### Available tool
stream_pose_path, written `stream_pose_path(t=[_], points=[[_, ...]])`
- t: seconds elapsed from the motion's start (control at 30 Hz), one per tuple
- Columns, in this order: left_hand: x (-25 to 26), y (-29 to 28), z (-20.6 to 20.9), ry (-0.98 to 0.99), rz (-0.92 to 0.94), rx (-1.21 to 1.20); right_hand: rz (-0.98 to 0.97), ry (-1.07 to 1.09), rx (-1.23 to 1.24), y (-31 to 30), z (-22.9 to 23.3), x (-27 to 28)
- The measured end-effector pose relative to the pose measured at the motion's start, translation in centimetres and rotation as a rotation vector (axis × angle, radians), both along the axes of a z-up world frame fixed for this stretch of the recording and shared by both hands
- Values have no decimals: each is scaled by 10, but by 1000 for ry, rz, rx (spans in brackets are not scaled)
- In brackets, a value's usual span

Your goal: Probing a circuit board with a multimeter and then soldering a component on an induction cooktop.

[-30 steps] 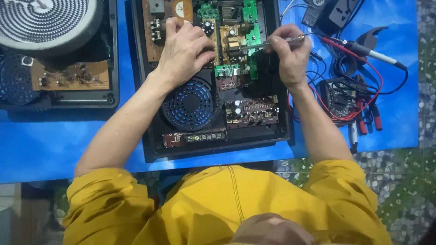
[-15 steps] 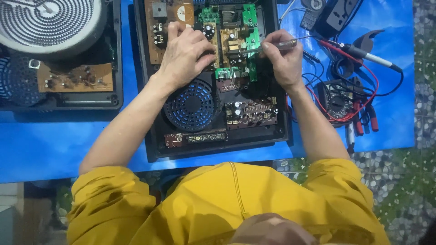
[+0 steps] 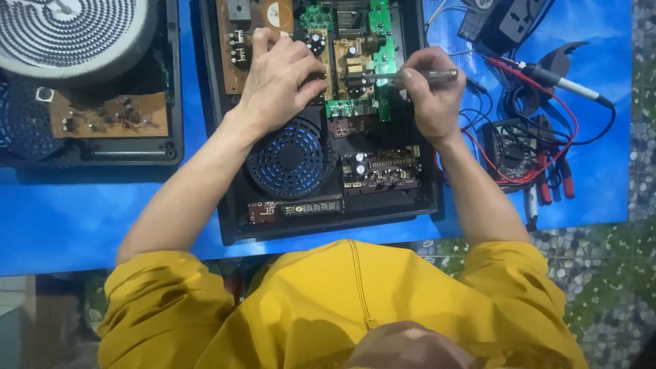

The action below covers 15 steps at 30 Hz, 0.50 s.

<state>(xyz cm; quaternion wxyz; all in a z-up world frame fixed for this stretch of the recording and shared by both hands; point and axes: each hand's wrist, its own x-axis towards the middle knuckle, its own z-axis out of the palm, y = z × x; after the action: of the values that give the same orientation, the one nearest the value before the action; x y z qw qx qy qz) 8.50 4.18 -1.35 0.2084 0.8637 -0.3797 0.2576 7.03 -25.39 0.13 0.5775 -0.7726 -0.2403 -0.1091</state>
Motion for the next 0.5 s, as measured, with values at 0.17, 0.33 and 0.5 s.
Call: stream_pose_path(t=[0.17,0.33,0.5], points=[[-2,-1,0,22,-12,-43,-81,-127,48,6,1,-7],[-1,0,2,10,-5,-15,-95,-161,151,3,-8,-7],[-1,0,2,-17,-14,-13,81,-91,-48,5,-6,-7]])
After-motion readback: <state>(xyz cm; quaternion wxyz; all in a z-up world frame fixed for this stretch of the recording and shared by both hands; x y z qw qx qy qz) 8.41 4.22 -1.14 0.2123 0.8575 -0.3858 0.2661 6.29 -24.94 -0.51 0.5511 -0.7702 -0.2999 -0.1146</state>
